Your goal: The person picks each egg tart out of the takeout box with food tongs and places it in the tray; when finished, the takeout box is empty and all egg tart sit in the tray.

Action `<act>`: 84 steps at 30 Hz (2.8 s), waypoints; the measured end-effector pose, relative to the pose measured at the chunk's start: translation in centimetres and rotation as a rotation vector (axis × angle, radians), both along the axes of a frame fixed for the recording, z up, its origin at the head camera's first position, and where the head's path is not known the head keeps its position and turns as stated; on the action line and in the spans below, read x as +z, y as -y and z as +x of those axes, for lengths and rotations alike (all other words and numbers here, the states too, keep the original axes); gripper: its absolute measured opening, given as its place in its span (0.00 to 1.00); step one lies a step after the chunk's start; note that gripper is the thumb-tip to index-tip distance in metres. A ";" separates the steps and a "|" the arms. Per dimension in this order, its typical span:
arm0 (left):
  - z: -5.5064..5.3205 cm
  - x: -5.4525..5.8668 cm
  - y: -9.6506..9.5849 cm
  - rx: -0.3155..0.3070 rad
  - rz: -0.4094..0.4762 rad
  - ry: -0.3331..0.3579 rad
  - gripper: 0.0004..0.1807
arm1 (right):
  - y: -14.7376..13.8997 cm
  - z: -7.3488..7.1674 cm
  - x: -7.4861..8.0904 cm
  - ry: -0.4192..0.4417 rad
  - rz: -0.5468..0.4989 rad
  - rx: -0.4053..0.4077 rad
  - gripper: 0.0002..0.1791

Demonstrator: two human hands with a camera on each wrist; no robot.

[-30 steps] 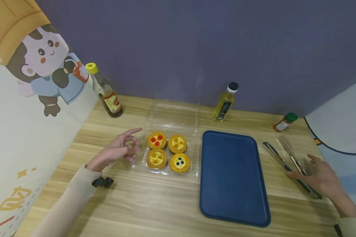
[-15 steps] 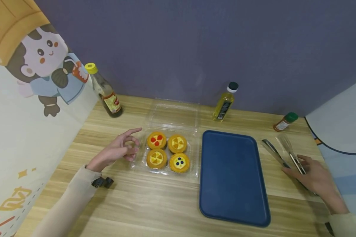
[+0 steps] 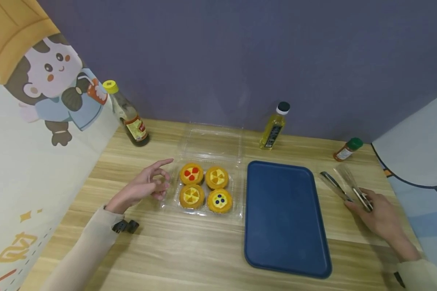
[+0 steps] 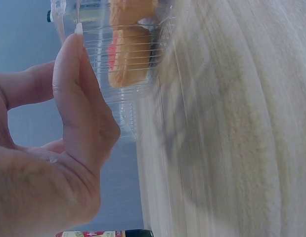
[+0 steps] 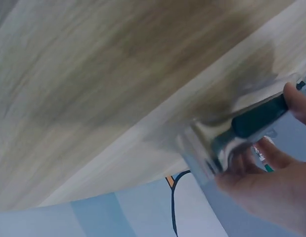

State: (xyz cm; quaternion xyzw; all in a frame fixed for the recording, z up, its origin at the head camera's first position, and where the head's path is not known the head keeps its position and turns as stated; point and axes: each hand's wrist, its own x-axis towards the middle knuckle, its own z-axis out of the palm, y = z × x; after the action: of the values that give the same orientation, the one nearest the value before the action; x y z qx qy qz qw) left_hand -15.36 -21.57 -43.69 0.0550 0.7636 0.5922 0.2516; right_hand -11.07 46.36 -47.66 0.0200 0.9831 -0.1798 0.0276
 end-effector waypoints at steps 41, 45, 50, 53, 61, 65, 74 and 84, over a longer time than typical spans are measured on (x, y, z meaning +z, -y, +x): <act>0.1 0.3 -0.1 0.010 -0.040 -0.025 0.49 | 18.6 -0.9 6.5 -0.486 0.146 0.585 0.35; 0.0 0.4 -0.3 0.010 -0.050 -0.029 0.49 | 21.2 -1.5 6.6 -0.470 0.141 0.640 0.34; 0.1 0.3 -0.2 0.010 -0.051 -0.024 0.50 | 24.6 -2.3 6.9 -0.460 0.143 0.717 0.31; 0.2 0.2 -0.3 0.014 -0.045 -0.017 0.49 | 26.3 -2.8 7.1 -0.456 0.157 0.779 0.30; 0.1 0.3 -0.4 0.012 -0.016 -0.006 0.49 | 29.3 -4.8 7.9 -0.413 0.180 0.916 0.30; 0.0 0.3 -0.4 0.012 -0.017 0.004 0.51 | 30.0 -5.9 8.5 -0.393 0.198 0.989 0.31; 0.0 0.3 -0.5 0.017 -0.014 0.017 0.51 | 31.9 -7.5 9.4 -0.358 0.241 1.093 0.34; 0.2 0.4 -0.3 0.034 -0.019 0.023 0.49 | 34.5 -8.9 10.0 -0.368 0.362 1.195 0.31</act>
State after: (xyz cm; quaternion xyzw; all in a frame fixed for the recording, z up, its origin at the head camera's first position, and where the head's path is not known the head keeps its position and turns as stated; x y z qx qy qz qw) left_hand -15.13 -21.23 -43.26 0.0331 0.7671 0.5896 0.2508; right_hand -19.99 11.84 -37.68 -0.5569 0.8284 0.0345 -0.0500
